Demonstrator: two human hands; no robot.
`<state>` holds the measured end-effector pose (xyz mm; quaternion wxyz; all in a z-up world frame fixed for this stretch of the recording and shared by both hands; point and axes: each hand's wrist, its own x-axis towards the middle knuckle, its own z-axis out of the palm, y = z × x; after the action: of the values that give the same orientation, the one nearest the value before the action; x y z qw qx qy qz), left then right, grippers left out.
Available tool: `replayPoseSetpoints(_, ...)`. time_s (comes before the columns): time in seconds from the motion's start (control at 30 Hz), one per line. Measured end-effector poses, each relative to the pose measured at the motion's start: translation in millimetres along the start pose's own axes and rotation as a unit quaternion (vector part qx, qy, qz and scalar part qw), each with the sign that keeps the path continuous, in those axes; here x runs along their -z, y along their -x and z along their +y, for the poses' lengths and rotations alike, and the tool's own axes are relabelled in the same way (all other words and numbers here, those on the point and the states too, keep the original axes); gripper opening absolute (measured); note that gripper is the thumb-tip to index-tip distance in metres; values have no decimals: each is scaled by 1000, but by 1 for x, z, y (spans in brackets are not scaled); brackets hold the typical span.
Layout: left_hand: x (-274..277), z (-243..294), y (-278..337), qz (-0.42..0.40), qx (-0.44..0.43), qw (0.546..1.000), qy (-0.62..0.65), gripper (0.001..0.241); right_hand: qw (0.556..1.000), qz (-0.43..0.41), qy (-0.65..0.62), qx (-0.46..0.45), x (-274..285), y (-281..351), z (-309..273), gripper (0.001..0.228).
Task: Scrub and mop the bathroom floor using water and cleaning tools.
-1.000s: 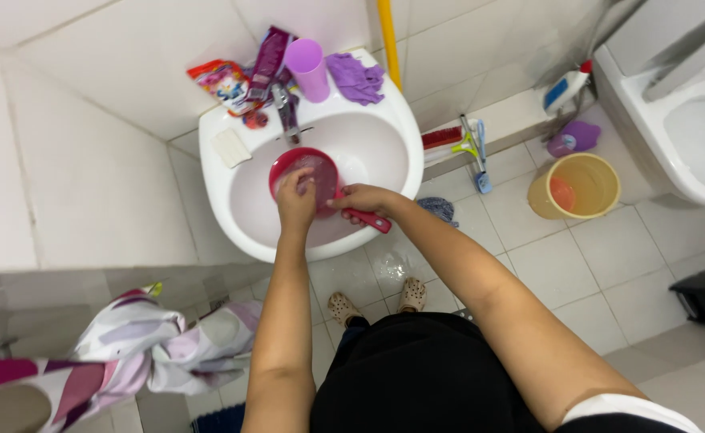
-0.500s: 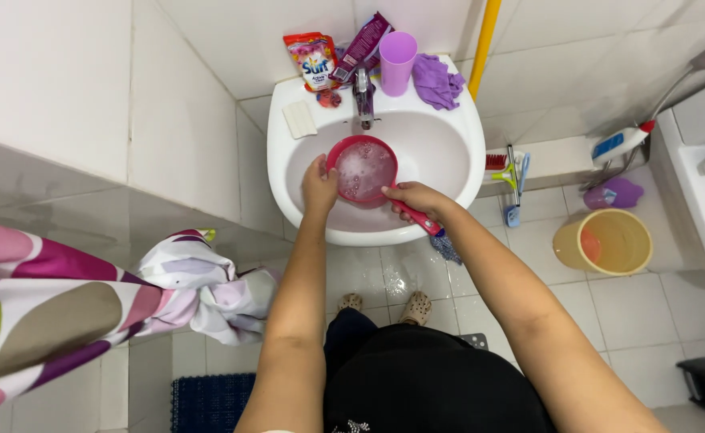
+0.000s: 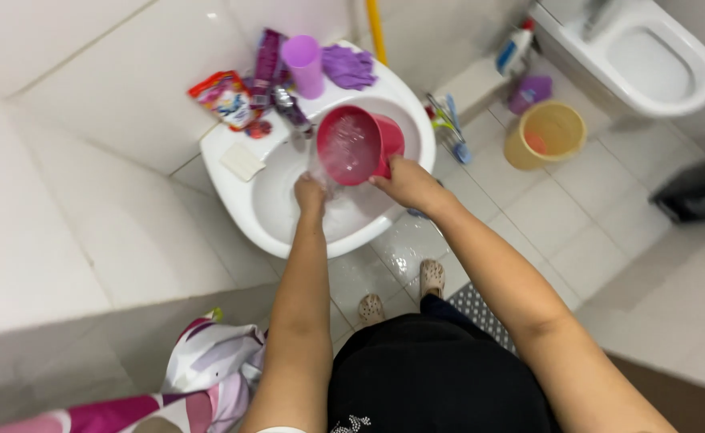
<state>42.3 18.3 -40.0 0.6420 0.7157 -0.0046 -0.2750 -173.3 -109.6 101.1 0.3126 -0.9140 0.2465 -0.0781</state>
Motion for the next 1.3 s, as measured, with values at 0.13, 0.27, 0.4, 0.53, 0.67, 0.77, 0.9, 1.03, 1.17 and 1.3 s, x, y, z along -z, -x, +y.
replayPoseSetpoints(0.13, -24, -55, -59, 52, -213, 934, -281, 11, 964, -43, -143, -221, 59, 43, -53, 51)
replayPoseSetpoints(0.27, -36, 23, 19, -99, -80, 987, -94, 21, 911, -24, -351, -215, 67, 72, -44, 45)
replayPoseSetpoints(0.4, -55, 35, 31, -86, -376, 903, -190, 40, 879, -17, -417, -230, 84, 105, -40, 35)
replayPoseSetpoints(0.53, -85, 100, 108, -106, -328, 920, -185, 19, 848, 3, -480, -226, 88, 135, -4, 33)
replayPoseSetpoints(0.67, -141, 127, 184, -140, -358, 917, -109, 10, 820, 38, -523, -230, 111, 177, 36, 34)
replayPoseSetpoints(0.77, -192, 114, 223, -206, -370, 898, -121, 12, 808, 55, -537, -236, 133, 219, 68, 31)
replayPoseSetpoints(0.9, -251, 50, 229, -259, -481, 822, -158, 13, 800, 69, -535, -263, 145, 257, 122, 31)
replayPoseSetpoints(1.03, -298, 17, 277, -262, -450, 833, -185, 14, 811, 88, -499, -293, 162, 296, 172, 28)
replayPoseSetpoints(1.17, -330, -11, 307, -278, -417, 834, -230, 13, 802, 89, -484, -337, 166, 329, 222, 27)
replayPoseSetpoints(1.3, -357, -24, 316, -286, -408, 837, -226, 14, 783, 99, -501, -355, 170, 347, 261, 27)
